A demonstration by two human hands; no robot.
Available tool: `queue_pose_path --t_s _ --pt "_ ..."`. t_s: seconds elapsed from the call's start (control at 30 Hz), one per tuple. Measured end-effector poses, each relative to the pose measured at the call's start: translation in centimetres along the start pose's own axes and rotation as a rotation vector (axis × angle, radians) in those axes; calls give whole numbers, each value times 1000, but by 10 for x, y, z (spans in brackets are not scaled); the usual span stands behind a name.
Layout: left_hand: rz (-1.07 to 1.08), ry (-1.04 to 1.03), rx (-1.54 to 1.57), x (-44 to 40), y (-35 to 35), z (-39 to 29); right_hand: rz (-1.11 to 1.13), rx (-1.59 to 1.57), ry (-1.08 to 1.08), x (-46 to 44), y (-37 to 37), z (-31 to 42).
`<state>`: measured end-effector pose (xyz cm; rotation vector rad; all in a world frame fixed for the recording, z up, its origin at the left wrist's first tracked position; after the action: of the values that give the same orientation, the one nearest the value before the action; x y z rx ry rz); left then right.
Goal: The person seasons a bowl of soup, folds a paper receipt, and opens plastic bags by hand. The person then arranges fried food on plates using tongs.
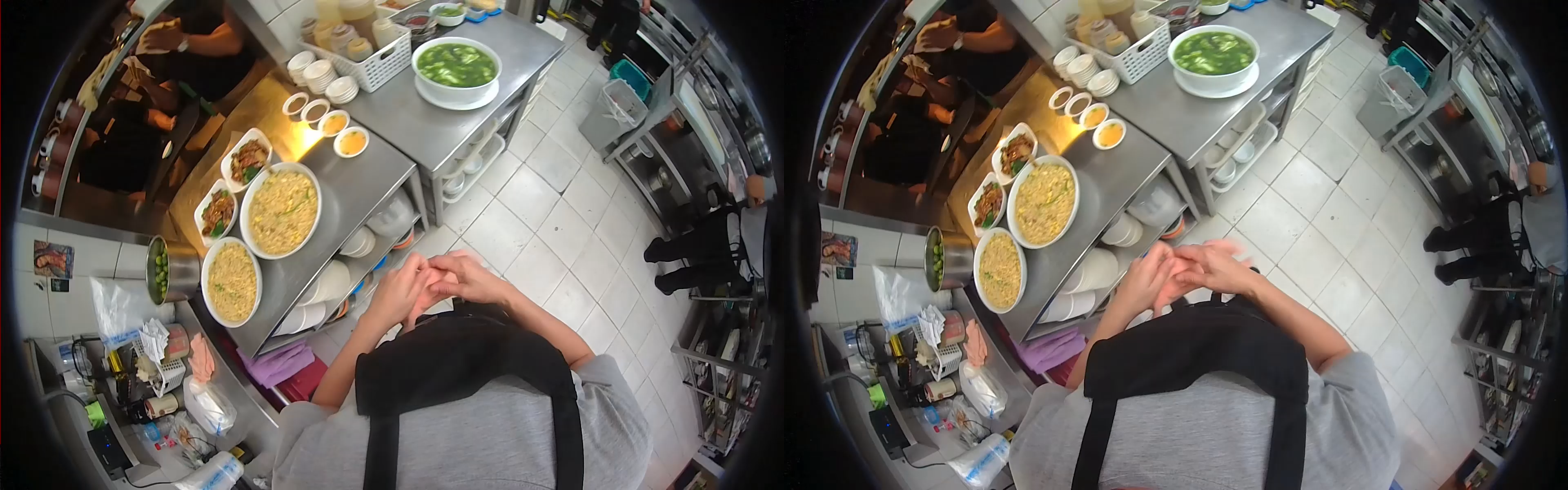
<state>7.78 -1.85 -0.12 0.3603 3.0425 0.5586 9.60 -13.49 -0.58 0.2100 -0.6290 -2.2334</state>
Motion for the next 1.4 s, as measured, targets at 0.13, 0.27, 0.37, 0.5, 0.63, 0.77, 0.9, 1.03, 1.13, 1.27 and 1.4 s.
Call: queue_pose_path --t_s 0.13,0.27,0.37,0.5,0.63,0.77,0.9,1.03,1.13,1.27,1.4 --pt "242 198 171 -61 -64 -66 -123 -152 -109 47 80 -33" --pt "260 -101 138 -122 -101 -92 -173 -313 -119 68 150 -63" --pt "158 -168 215 -150 -107 -103 14 -287 -222 84 174 -103" --pt "139 -146 335 -183 -111 -95 227 -480 -173 90 199 -128" --pt "245 -168 395 -211 -121 -105 267 -839 -188 76 207 -161" --pt "267 -232 357 -261 -129 -112 201 -927 -223 53 239 -193" --pt "301 -199 319 -302 -131 -108 266 -844 -255 40 291 -211" --pt "286 -201 396 -334 -134 -108 421 -273 -417 25 339 -217" --pt "260 -112 408 -357 -123 -110 454 -250 -425 13 385 -220" --pt "225 -141 384 -377 -122 -110 549 -202 -456 -8 438 -239" --pt "147 -45 451 -403 -126 -104 641 -204 -390 -42 483 -252"
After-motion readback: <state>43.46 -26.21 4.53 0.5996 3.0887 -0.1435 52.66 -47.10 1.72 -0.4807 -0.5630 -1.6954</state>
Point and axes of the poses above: each hand's wrist, its own x-axis away from the middle knuckle, its own y-axis out of the back of the hand, z = x × y, the point moved 8 cm from there along -x, towards the middle knuckle, and after that the axes turned 15 degrees about x, right-handed, at the moved point
